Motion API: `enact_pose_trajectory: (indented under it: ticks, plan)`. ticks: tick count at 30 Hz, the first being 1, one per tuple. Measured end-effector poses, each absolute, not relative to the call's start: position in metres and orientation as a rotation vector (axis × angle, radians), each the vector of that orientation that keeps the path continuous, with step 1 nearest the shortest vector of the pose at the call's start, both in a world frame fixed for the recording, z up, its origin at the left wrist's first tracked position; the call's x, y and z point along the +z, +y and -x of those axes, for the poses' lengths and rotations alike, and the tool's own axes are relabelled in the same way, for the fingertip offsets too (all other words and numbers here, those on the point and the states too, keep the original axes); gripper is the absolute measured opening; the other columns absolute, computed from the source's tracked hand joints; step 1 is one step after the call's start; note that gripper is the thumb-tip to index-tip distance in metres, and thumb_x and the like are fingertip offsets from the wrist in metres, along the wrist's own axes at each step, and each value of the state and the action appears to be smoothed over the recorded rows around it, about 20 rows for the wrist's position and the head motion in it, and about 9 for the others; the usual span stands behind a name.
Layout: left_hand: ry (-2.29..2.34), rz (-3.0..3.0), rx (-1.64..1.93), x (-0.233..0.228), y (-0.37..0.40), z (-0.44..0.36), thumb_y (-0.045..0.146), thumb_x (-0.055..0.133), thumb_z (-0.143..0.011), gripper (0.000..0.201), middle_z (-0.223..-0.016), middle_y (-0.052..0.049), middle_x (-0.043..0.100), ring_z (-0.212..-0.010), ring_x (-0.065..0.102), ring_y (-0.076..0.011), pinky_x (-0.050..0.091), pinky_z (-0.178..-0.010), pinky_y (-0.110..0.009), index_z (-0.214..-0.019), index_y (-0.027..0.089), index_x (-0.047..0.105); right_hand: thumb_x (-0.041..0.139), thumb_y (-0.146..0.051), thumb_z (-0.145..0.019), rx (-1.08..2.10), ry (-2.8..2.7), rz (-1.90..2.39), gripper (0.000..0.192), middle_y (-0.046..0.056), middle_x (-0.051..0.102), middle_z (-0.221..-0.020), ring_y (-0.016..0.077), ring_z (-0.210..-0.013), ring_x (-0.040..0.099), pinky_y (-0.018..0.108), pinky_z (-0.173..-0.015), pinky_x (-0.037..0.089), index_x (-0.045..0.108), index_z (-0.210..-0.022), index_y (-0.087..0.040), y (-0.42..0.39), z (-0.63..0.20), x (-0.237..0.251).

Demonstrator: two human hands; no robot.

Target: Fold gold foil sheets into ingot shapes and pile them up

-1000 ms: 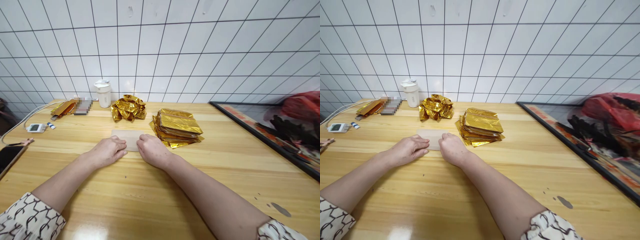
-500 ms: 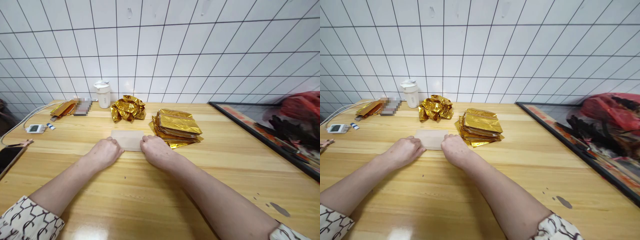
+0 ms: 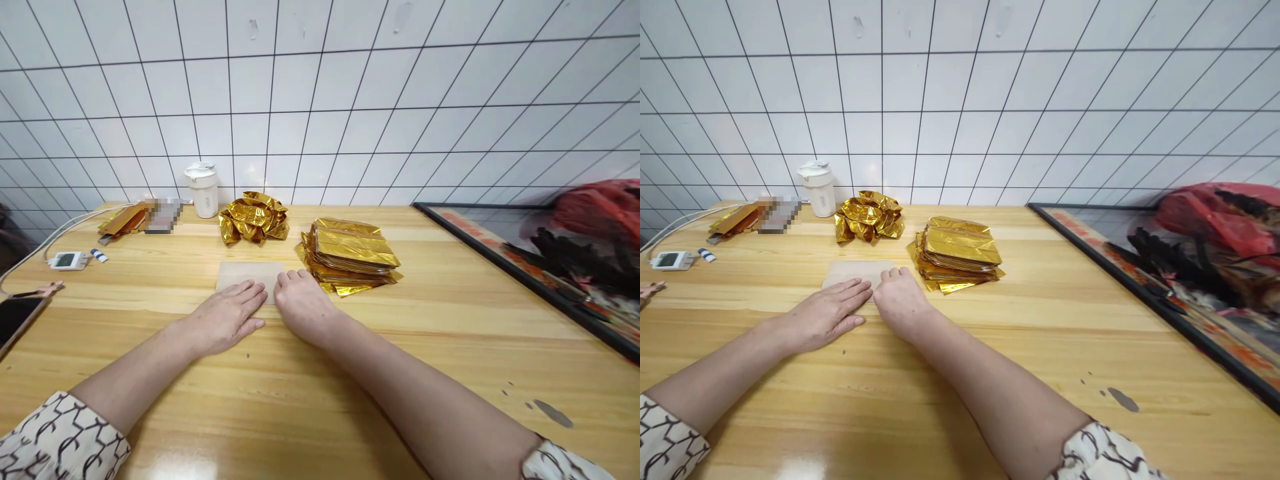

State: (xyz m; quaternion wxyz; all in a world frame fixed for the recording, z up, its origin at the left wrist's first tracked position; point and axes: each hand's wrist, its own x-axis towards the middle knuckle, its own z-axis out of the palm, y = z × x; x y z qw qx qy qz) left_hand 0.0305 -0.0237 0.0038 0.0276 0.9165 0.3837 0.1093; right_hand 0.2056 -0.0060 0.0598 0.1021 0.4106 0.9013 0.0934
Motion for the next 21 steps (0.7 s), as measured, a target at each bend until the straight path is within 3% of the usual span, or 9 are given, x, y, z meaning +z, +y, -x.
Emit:
enact_pose_trajectory:
  ticks: [5,11,17,21]
  plan:
    - [1.075,-2.761,0.406,0.010,-0.022,-0.031,0.037,0.042,-0.096,0.044,-0.140,-0.014,0.049,-0.133,0.041,-0.0233,0.032,-0.113,-0.042,-0.133,0.014,0.047,0.049,-0.012,-0.084,0.013,2.933,-1.210,0.048,0.024,0.057,-0.124,0.0300,-0.116,0.052,0.041,-0.101,0.039,0.049,-0.129,0.002,-0.018,-0.192,0.039]
    - [0.992,-2.686,0.380,0.013,-0.019,-0.029,0.035,0.052,-0.091,0.052,-0.147,-0.015,0.039,-0.138,0.032,-0.0241,0.027,-0.115,-0.045,-0.137,0.014,0.041,0.047,-0.010,-0.080,-0.323,2.900,-1.319,0.065,0.027,0.036,-0.146,0.0294,-0.137,0.032,0.047,-0.109,0.033,0.034,-0.142,0.000,-0.023,-0.190,0.029]
    - [1.019,-2.663,0.270,0.019,-0.018,-0.023,0.036,0.053,-0.090,0.057,-0.148,-0.014,0.038,-0.138,0.033,-0.0222,0.027,-0.115,-0.039,-0.140,0.012,0.039,0.049,-0.014,-0.083,-0.057,2.723,-1.310,0.058,0.031,0.043,-0.138,0.0345,-0.132,0.039,0.045,-0.108,0.034,0.040,-0.136,0.008,-0.026,-0.191,0.040]
    - [1.144,-2.630,0.157,0.028,-0.016,-0.011,0.041,0.049,-0.091,0.051,-0.144,-0.012,0.044,-0.135,0.039,-0.0218,0.034,-0.110,-0.035,-0.135,0.014,0.047,0.044,-0.014,-0.087,0.080,2.641,-1.227,0.050,0.032,0.046,-0.135,0.0352,-0.126,0.046,0.044,-0.101,0.040,0.047,-0.131,0.008,-0.026,-0.193,0.049]
